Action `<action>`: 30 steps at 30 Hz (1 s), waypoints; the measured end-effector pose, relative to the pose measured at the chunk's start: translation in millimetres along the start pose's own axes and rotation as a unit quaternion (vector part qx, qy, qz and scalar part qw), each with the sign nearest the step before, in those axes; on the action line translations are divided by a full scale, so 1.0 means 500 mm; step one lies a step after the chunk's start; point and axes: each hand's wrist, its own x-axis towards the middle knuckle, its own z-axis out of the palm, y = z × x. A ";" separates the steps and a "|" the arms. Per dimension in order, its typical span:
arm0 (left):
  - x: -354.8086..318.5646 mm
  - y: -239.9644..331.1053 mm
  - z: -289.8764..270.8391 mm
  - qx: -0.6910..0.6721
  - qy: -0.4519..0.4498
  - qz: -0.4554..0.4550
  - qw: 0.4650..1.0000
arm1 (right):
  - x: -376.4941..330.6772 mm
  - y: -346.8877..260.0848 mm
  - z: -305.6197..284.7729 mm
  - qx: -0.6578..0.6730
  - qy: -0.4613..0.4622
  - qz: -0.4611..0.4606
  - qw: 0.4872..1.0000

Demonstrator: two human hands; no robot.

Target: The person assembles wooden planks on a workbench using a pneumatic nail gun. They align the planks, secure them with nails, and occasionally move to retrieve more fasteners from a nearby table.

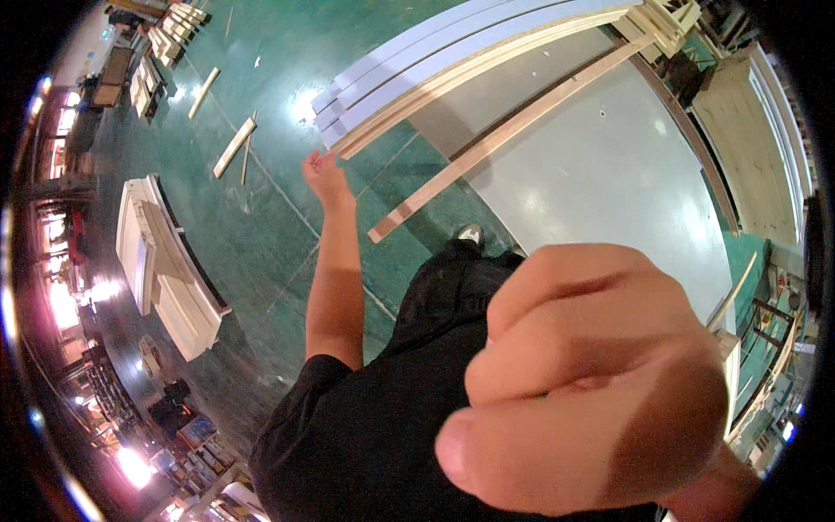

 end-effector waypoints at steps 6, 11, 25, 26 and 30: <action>0.024 0.018 0.019 -0.106 -0.086 -0.152 0.979 | -0.016 0.092 0.001 -0.178 -0.055 0.020 0.982; 0.044 0.032 0.030 -0.045 -0.124 -0.232 0.964 | -0.191 0.206 -0.087 -0.167 0.029 0.334 0.927; -0.019 0.081 0.048 0.016 -0.132 -0.296 0.946 | -0.343 0.517 -0.184 0.038 0.167 0.583 0.794; -0.041 0.086 0.046 0.005 -0.138 -0.288 0.948 | -0.330 0.538 -0.190 0.062 0.208 0.589 0.778; -0.088 0.085 0.031 -0.002 -0.131 -0.284 0.950 | -0.278 0.620 -0.209 0.139 0.432 0.559 0.694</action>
